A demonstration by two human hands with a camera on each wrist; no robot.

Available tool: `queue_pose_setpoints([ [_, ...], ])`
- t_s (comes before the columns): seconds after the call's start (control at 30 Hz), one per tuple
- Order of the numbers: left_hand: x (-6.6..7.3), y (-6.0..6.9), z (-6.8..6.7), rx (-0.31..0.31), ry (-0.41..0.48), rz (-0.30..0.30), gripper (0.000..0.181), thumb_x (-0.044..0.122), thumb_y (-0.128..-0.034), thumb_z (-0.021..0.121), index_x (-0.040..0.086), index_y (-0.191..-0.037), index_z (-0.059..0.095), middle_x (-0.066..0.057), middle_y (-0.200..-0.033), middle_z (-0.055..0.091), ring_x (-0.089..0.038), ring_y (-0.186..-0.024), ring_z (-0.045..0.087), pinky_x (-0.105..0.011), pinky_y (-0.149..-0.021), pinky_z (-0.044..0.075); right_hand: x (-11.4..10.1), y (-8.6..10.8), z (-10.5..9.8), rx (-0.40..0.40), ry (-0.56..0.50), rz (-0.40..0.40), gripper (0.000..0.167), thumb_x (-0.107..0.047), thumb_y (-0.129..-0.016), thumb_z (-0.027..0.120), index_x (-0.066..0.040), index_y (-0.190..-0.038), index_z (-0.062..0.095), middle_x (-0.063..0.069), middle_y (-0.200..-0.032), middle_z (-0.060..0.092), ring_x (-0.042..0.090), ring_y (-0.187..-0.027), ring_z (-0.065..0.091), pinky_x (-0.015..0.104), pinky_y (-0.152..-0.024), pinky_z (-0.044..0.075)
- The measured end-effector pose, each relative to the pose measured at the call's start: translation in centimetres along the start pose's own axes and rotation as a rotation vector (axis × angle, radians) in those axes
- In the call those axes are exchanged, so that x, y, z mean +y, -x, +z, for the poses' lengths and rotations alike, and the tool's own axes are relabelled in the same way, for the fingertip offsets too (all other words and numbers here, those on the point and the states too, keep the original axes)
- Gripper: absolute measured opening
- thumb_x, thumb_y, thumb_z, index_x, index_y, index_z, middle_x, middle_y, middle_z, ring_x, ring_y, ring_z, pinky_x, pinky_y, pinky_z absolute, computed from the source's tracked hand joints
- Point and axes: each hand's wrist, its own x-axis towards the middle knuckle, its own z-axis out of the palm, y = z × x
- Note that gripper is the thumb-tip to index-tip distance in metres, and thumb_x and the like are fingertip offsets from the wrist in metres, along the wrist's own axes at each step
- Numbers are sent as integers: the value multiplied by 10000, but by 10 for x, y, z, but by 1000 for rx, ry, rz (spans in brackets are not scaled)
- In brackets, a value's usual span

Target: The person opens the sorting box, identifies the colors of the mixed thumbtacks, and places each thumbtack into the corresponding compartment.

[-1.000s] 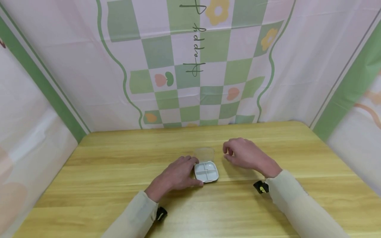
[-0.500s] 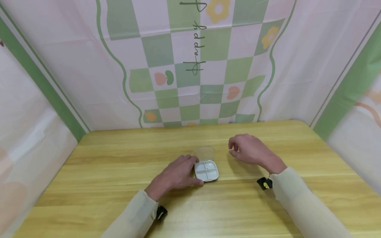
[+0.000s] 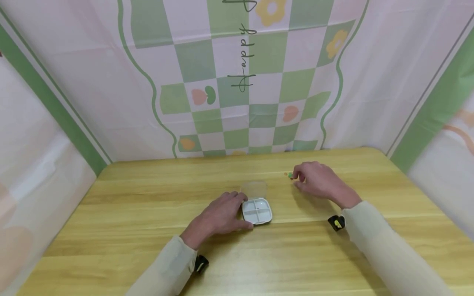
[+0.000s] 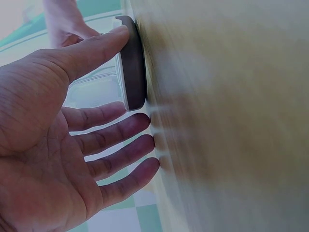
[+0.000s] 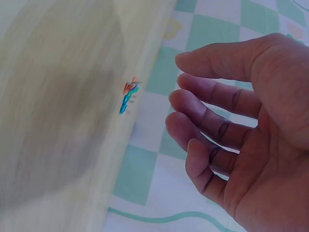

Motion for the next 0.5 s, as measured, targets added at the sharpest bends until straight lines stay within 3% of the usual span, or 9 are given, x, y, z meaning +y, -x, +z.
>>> queue_pose_setpoints([
  [0.3,0,1,-1,2,7,3,725,473,-851,811,54,-1382,549,-89,-1283,615,-230,-1115,564,-383,-951,486,11,-10,3,-24,23,22,133,-106,-865,741,-39,-979,730,26,-843,672,231,-801,643,474,-713,527],
  [0.5,0,1,-1,-2,5,0,733,481,-854,805,58,-1392,542,-94,-1296,610,-237,-1141,563,-389,-963,483,15,-17,7,-35,15,27,93,-74,-839,690,-67,-922,731,6,-808,667,195,-721,590,436,-647,503],
])
